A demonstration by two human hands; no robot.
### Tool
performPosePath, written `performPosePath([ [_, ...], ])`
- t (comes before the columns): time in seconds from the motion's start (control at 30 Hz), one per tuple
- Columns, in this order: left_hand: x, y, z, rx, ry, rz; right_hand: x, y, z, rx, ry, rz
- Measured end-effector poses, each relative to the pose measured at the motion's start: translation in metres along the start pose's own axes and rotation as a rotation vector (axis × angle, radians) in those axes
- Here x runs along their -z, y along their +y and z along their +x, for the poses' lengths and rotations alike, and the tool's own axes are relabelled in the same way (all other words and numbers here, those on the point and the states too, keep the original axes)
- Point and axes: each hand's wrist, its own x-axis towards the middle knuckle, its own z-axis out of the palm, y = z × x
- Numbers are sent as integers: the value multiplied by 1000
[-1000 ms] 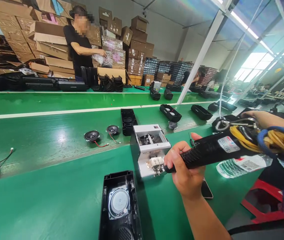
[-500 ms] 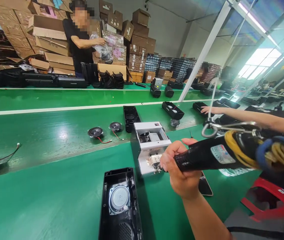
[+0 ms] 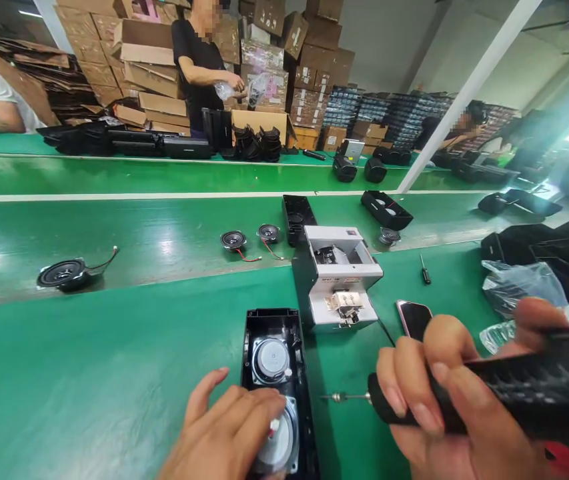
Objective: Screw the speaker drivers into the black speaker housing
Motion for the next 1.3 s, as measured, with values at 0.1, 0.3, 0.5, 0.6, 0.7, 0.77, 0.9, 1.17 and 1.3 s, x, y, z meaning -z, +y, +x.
performPosePath([
  [0.1,5,3,8,-59,-13,47,-6,7,-14,-14,-79,-4],
  [0.3,0,-4,5,-119,30,99,-7,40,-26,-37,-302,-58],
  [0.5,-1,-2,6,-101,11,82,6,63,-33,-51,-285,-141],
  [0.6,-1,1,7,-84,6,72,14,71,-37,-81,-288,-175],
  [0.7,0,3,7,-75,5,62,18,76,-38,-93,-303,-193],
  [0.77,0,4,7,-85,16,70,19,78,-39,-90,-308,-200],
  [0.9,1,5,6,-107,48,113,19,81,-39,-100,-325,-198],
  [1.17,0,11,8,-146,129,182,12,73,-13,-124,-574,-214],
  [1.3,1,10,11,-186,149,203,3,73,4,-198,-726,-219],
])
